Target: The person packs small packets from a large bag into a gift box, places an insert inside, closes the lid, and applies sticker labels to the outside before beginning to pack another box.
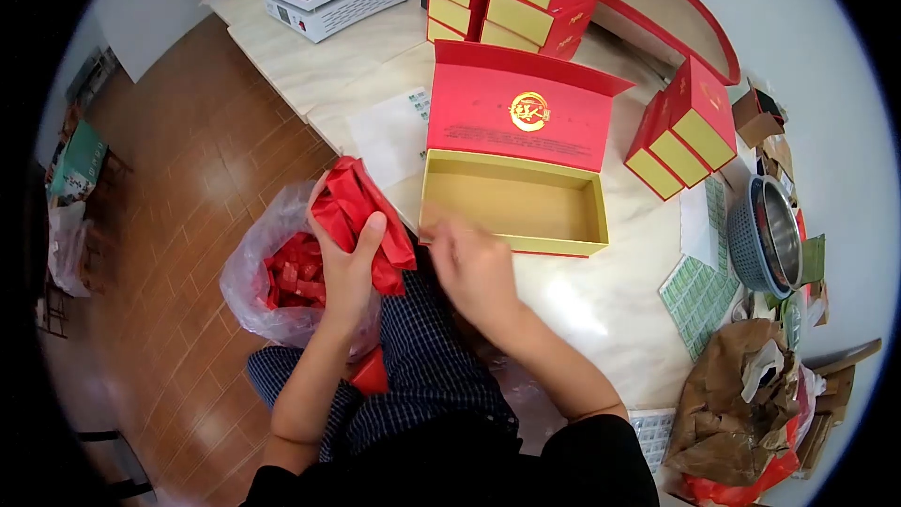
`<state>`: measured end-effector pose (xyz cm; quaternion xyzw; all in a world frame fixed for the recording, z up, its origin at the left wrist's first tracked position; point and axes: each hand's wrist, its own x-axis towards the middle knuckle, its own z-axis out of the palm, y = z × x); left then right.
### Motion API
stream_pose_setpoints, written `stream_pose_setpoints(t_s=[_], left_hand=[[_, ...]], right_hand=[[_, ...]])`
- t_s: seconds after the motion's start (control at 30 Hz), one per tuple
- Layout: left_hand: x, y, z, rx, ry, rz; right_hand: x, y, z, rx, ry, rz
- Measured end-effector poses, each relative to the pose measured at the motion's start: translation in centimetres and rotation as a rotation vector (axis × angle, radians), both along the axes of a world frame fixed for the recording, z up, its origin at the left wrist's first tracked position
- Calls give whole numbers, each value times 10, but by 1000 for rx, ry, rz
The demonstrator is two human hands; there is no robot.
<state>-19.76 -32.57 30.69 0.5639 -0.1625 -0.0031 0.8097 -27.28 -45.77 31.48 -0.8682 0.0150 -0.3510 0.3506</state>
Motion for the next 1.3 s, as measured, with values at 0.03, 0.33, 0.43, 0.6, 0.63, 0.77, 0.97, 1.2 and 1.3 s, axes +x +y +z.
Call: stream_pose_setpoints(t_s=[0.03, 0.33, 0.43, 0.6, 0.63, 0.77, 0.97, 1.2, 1.3], left_hand=[[7, -3, 4, 82, -88, -28], [42, -78, 35, 231, -164, -544], [54, -94, 32, 301, -162, -592], [63, -101, 6, 400, -151, -577], [64, -99, 1, 466, -218, -485], [65, -92, -15, 707, -481, -160], [65, -86, -19, 747, -385, -179], [42, -84, -27, 762, -467, -50], [39, -84, -24, 748, -433, -40]], right_hand=[[1, -10, 15, 223, 210, 6], [44, -74, 53, 422, 68, 191], [48, -83, 49, 489, 71, 199], [53, -94, 20, 712, 241, 109], [56, -93, 12, 691, 203, 115], [62, -90, -16, 621, 181, 63], [60, -83, -14, 549, 249, -1], [59, -81, -17, 482, 275, -63], [60, -82, -21, 422, 259, -60]])
